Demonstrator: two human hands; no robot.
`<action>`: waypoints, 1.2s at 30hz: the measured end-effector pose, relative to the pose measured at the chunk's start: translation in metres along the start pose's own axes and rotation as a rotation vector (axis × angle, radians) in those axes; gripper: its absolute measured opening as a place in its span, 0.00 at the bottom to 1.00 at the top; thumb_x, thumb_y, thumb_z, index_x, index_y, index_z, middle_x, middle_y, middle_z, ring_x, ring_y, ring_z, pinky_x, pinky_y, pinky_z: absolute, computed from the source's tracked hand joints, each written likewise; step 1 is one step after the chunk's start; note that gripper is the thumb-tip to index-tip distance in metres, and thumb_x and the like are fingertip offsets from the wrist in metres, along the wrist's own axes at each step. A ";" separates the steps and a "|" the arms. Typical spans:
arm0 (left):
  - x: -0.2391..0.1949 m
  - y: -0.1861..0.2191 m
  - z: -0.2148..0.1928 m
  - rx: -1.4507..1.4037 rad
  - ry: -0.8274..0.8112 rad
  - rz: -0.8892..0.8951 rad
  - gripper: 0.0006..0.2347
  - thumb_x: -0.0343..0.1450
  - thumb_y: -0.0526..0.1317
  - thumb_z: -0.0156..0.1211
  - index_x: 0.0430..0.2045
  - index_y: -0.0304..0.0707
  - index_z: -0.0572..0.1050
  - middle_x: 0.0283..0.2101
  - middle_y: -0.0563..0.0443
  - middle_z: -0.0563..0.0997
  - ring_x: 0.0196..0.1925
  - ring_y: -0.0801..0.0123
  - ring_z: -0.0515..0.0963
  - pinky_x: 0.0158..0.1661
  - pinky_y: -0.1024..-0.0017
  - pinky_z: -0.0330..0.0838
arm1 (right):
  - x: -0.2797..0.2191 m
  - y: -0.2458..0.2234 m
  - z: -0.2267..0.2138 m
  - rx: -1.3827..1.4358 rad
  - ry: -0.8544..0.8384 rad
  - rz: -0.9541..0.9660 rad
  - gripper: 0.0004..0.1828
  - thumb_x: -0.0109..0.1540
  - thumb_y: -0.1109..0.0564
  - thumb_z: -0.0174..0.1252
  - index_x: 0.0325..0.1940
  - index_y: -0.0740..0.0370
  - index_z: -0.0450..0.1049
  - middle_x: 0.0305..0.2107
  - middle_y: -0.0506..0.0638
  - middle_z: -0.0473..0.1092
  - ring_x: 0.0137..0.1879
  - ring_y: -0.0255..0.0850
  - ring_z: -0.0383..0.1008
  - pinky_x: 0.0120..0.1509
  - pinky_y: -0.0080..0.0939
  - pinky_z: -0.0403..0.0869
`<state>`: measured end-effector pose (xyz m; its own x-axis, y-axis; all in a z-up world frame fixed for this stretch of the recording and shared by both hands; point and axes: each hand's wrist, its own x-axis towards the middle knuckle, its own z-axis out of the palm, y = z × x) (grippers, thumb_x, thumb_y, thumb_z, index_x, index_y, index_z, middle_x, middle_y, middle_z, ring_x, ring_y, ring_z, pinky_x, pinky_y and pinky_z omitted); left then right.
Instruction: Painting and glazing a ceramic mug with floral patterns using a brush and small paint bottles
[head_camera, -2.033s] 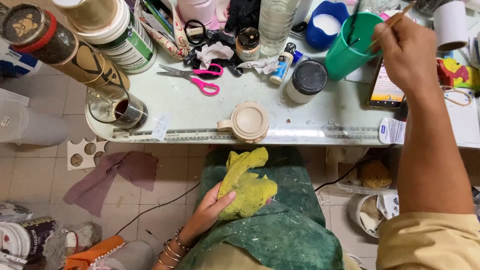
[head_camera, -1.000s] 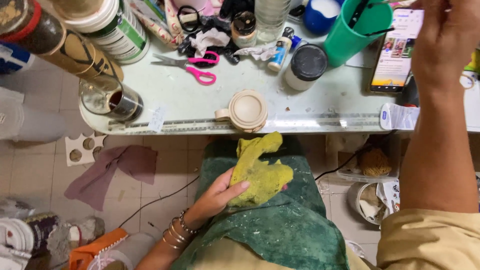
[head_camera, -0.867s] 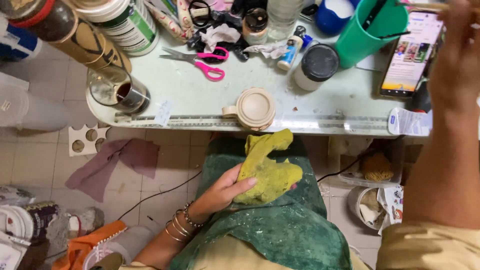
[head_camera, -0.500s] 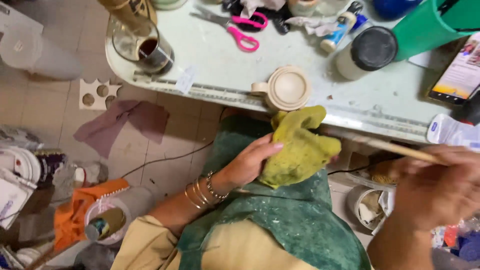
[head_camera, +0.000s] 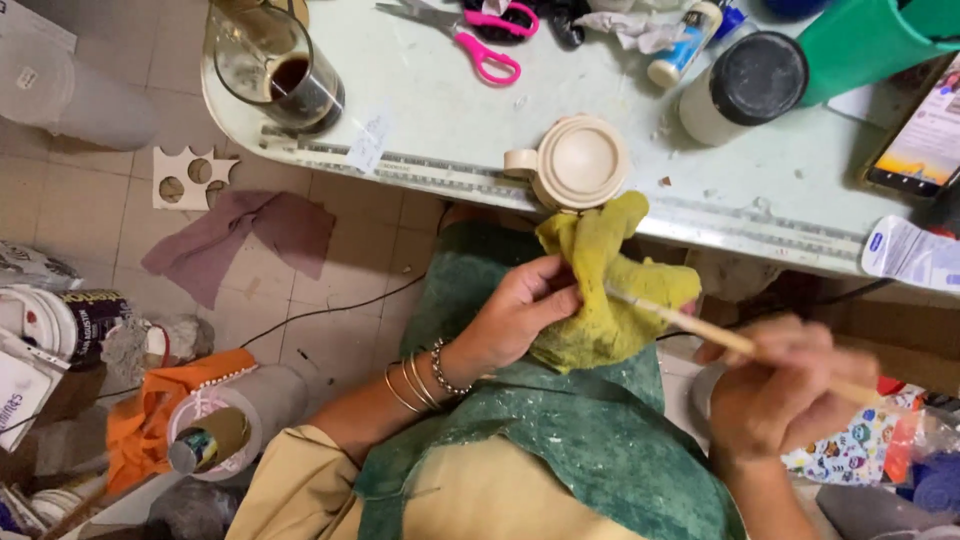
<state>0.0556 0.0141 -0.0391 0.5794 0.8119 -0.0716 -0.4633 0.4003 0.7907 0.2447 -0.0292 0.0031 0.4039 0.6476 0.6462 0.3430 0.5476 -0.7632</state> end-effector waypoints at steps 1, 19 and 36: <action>0.002 -0.006 0.000 -0.006 0.036 0.023 0.14 0.69 0.38 0.54 0.47 0.33 0.67 0.46 0.49 0.74 0.48 0.70 0.72 0.50 0.72 0.70 | -0.004 0.006 -0.003 0.071 -0.010 -0.156 0.07 0.68 0.58 0.38 0.35 0.58 0.54 0.20 0.48 0.55 0.19 0.35 0.55 0.18 0.32 0.60; -0.012 -0.023 0.011 0.269 0.129 0.224 0.08 0.69 0.39 0.55 0.36 0.34 0.72 0.37 0.55 0.77 0.40 0.77 0.73 0.39 0.78 0.73 | -0.023 -0.008 0.017 0.284 -0.080 0.352 0.11 0.68 0.54 0.36 0.35 0.60 0.60 0.20 0.52 0.62 0.20 0.35 0.63 0.20 0.26 0.66; -0.018 -0.010 0.009 0.401 0.120 0.342 0.10 0.70 0.40 0.52 0.39 0.32 0.71 0.39 0.53 0.78 0.41 0.73 0.77 0.40 0.75 0.75 | -0.016 -0.019 0.038 0.529 0.026 0.696 0.13 0.66 0.49 0.41 0.31 0.57 0.61 0.15 0.48 0.57 0.16 0.31 0.54 0.19 0.24 0.59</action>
<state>0.0556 -0.0077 -0.0402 0.3488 0.9197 0.1800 -0.3056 -0.0699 0.9496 0.1991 -0.0298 0.0071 0.3961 0.9178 0.0280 -0.4251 0.2104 -0.8804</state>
